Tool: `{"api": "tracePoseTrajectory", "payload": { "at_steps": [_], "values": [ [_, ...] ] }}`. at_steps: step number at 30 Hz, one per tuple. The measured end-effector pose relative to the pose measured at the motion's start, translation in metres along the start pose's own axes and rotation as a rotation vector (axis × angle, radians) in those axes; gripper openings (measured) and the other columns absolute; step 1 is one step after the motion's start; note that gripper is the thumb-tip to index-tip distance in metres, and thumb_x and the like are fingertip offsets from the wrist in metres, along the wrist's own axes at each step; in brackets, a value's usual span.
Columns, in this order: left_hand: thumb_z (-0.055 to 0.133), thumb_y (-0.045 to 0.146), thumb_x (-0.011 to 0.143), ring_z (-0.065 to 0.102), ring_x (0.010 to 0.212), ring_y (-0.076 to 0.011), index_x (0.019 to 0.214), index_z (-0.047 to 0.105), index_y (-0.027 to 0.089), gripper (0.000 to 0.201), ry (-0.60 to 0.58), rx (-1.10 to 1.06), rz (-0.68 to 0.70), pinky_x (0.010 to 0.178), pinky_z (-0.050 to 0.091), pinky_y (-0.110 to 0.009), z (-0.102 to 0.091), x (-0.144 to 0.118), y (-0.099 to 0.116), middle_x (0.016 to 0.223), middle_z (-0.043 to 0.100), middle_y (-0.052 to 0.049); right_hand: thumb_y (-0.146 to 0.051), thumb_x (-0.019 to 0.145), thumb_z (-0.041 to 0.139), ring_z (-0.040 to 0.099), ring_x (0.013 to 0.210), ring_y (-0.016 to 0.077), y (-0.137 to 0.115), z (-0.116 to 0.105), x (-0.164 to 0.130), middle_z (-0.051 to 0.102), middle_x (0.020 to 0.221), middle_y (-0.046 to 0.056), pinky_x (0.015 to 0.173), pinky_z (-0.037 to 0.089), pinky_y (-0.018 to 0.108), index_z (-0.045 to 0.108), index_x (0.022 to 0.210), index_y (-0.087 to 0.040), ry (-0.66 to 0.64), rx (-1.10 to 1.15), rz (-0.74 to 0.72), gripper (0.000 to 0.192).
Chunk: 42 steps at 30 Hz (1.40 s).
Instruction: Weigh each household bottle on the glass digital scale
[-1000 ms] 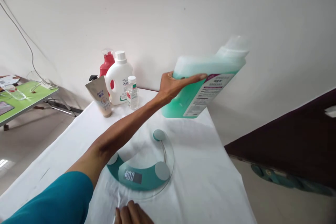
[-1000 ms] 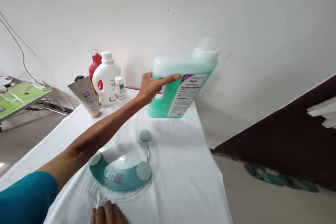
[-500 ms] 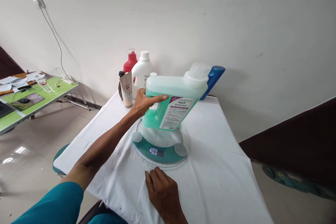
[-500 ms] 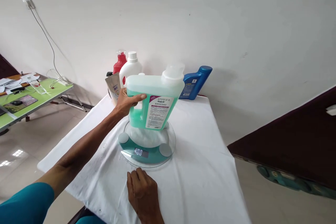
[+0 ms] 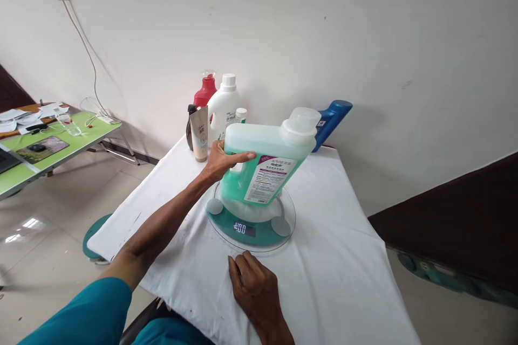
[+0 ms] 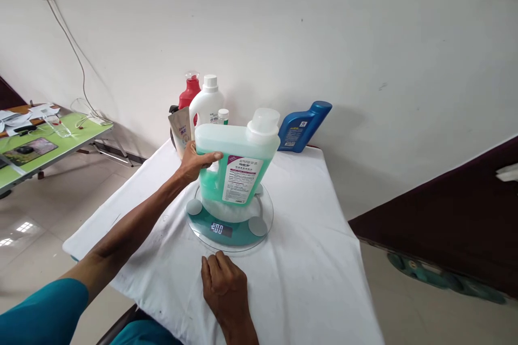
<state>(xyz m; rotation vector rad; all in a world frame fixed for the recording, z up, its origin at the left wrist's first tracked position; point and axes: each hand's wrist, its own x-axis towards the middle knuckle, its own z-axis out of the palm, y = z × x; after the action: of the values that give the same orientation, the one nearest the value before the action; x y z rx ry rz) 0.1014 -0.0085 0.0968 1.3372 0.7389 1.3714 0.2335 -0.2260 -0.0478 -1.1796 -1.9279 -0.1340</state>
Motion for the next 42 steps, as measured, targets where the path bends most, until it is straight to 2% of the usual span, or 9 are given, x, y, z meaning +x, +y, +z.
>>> {"api": "tracePoseTrajectory", "payload": {
  "at_steps": [7,11,14,17,20,24,27,33,42],
  "values": [
    [0.097,0.061,0.057,0.036,0.05,-0.0054,0.06,0.052,0.018,0.063,-0.045,0.043,-0.008,0.047,0.027,-0.024,-0.003,0.003,0.004,0.053,0.041,0.006,-0.014,0.107,0.056,0.047,0.055,0.0098,0.001,0.001,0.0,0.047,0.066,-0.004,0.054,0.034,0.028,0.047,0.07,-0.022,-0.012,-0.034,-0.018,0.039],
    [0.089,0.071,0.065,0.056,0.063,-0.0121,0.073,0.064,0.016,0.06,-0.092,0.096,0.065,0.06,0.045,-0.026,-0.018,0.003,0.005,0.066,0.059,0.0,-0.014,0.107,0.056,0.047,0.055,0.0098,0.0,0.001,0.0,0.048,0.066,-0.004,0.055,0.035,0.027,0.048,0.07,-0.022,-0.016,-0.035,-0.029,0.038],
    [0.07,0.077,0.083,0.066,0.083,-0.0191,0.086,0.069,0.018,0.06,-0.025,0.152,0.16,0.076,0.054,-0.031,-0.034,-0.002,-0.003,0.085,0.069,-0.005,-0.014,0.107,0.057,0.047,0.055,0.0097,0.0,0.0,0.0,0.048,0.066,-0.004,0.054,0.034,0.027,0.048,0.07,-0.022,-0.019,-0.047,-0.029,0.038],
    [0.053,0.075,0.096,0.065,0.087,-0.0205,0.085,0.066,0.019,0.059,0.196,0.279,0.207,0.081,0.054,-0.034,-0.051,-0.014,-0.023,0.092,0.071,-0.008,-0.015,0.107,0.056,0.047,0.055,0.0105,0.0,0.0,0.0,0.049,0.066,-0.004,0.054,0.034,0.028,0.048,0.07,-0.022,-0.021,-0.066,-0.037,0.039],
    [0.047,0.07,0.101,0.063,0.085,-0.02,0.085,0.063,0.02,0.055,0.388,0.397,0.19,0.081,0.053,-0.034,-0.065,-0.029,-0.056,0.091,0.07,-0.008,-0.015,0.108,0.056,0.046,0.055,0.0107,0.0,0.001,0.001,0.049,0.066,-0.004,0.053,0.034,0.028,0.049,0.07,-0.022,-0.021,-0.073,-0.046,0.039],
    [0.044,0.069,0.102,0.062,0.079,-0.0182,0.084,0.06,0.021,0.054,0.405,0.389,0.028,0.076,0.054,-0.033,-0.076,-0.04,-0.096,0.089,0.069,-0.007,-0.014,0.107,0.057,0.045,0.055,0.0107,0.0,0.001,0.001,0.049,0.065,-0.004,0.053,0.033,0.028,0.05,0.069,-0.022,-0.015,-0.086,-0.054,0.039],
    [0.04,0.071,0.102,0.062,0.073,-0.017,0.082,0.06,0.02,0.059,0.4,0.343,-0.066,0.072,0.054,-0.032,-0.082,-0.039,-0.111,0.086,0.067,-0.007,-0.015,0.107,0.057,0.045,0.055,0.0107,0.0,0.002,0.001,0.049,0.065,-0.004,0.053,0.034,0.028,0.05,0.069,-0.022,-0.016,-0.091,-0.051,0.039],
    [0.04,0.078,0.099,0.063,0.074,-0.0175,0.084,0.062,0.019,0.065,0.393,0.366,-0.06,0.074,0.056,-0.034,-0.088,-0.036,-0.116,0.085,0.067,-0.008,-0.015,0.107,0.056,0.045,0.055,0.0107,0.001,0.002,-0.001,0.049,0.066,-0.003,0.054,0.034,0.028,0.05,0.069,-0.022,-0.02,-0.073,-0.04,0.039],
    [0.042,0.081,0.096,0.063,0.075,-0.0168,0.084,0.06,0.02,0.065,0.385,0.398,-0.069,0.076,0.055,-0.034,-0.085,-0.038,-0.11,0.089,0.068,-0.007,-0.015,0.108,0.053,0.048,0.054,0.0106,0.0,0.002,0.001,0.05,0.065,-0.004,0.054,0.035,0.028,0.05,0.069,-0.023,-0.004,-0.108,-0.049,0.04]
  ]
}}
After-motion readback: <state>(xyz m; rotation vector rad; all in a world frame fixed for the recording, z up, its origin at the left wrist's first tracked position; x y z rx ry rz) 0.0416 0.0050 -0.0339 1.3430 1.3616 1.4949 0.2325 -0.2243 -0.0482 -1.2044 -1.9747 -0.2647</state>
